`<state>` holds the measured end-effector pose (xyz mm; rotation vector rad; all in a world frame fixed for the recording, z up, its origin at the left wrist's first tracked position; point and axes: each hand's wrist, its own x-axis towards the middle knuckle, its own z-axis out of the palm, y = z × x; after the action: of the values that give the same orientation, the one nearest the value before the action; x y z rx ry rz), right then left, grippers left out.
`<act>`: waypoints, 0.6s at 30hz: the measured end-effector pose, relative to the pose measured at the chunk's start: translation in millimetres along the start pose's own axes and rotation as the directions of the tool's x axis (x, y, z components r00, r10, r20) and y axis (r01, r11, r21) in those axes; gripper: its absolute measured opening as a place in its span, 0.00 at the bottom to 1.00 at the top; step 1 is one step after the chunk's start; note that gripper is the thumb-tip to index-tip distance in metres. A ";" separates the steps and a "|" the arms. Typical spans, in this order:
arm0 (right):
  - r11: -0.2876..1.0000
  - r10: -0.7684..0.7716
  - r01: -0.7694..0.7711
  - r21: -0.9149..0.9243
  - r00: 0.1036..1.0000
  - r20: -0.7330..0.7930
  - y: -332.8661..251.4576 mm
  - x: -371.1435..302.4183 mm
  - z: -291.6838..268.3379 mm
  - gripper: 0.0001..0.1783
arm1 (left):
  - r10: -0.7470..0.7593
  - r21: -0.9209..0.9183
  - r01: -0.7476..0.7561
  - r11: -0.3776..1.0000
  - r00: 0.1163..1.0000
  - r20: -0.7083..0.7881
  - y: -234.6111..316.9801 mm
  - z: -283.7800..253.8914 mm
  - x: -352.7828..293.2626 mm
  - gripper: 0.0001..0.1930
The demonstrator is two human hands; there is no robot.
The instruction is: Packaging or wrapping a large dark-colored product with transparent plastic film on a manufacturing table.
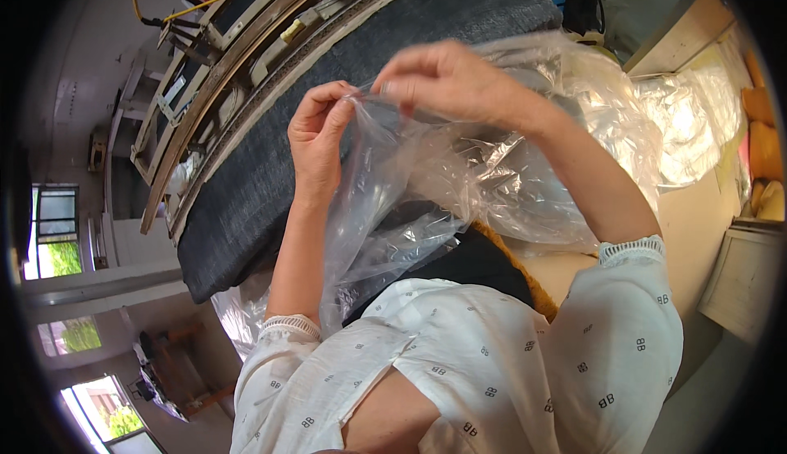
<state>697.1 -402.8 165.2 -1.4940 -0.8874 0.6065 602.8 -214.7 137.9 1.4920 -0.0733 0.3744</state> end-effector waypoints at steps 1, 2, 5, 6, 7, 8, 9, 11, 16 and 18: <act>1.000 0.001 -0.001 0.001 1.000 0.003 -1.0 4.8 -8.0 0.14 | 0.013 -0.077 -0.014 0.997 1.000 -0.018 3.1 4.2 0.2 0.04; 0.888 -0.248 0.203 -0.413 0.967 -0.058 -6.0 8.4 -15.5 0.12 | 0.026 -0.152 -0.031 0.988 0.999 -0.036 4.9 6.8 -0.5 0.04; 0.510 -0.563 0.444 -0.737 0.820 0.105 10.0 21.1 -31.1 0.07 | -0.004 -0.206 -0.009 0.979 0.998 -0.064 4.6 13.6 2.1 0.04; 0.740 -0.374 0.344 -0.578 0.925 0.071 5.7 26.0 -20.9 0.06 | -0.006 -0.203 -0.006 0.979 0.998 -0.056 2.2 10.1 2.4 0.04; 0.903 -0.164 0.185 -0.387 0.983 0.086 -2.9 28.5 -9.5 0.06 | -0.029 -0.326 -0.014 0.945 0.991 -0.129 -0.2 6.0 1.1 0.03; 0.945 -0.106 0.112 -0.309 0.994 0.036 -15.4 26.5 0.3 0.06 | -0.063 -0.444 -0.031 0.896 0.979 -0.196 -2.3 1.6 0.9 0.03; 0.945 -0.104 0.108 -0.308 0.994 0.030 -15.0 22.5 6.6 0.06 | -0.066 -0.445 -0.026 0.895 0.980 -0.190 -2.2 -6.0 0.8 0.03; 0.986 -0.057 0.063 -0.152 0.998 0.040 -5.8 12.7 14.8 0.06 | -0.028 -0.424 -0.092 0.901 0.963 -0.269 -1.5 -17.7 1.1 0.03; 0.798 -0.337 0.178 -0.575 0.924 -0.181 17.3 7.7 -4.4 0.13 | 0.059 -0.233 -0.108 0.967 0.976 -0.208 9.6 -0.1 -5.1 0.03; 0.789 -0.349 0.281 -0.547 0.937 -0.022 19.0 11.7 0.1 0.12 | 0.078 -0.196 -0.122 0.973 0.973 -0.217 13.9 8.9 -7.9 0.03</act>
<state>707.0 -392.7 148.0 -1.7993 -1.2467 0.0004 593.1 -224.5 149.8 1.2378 -0.0212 0.5857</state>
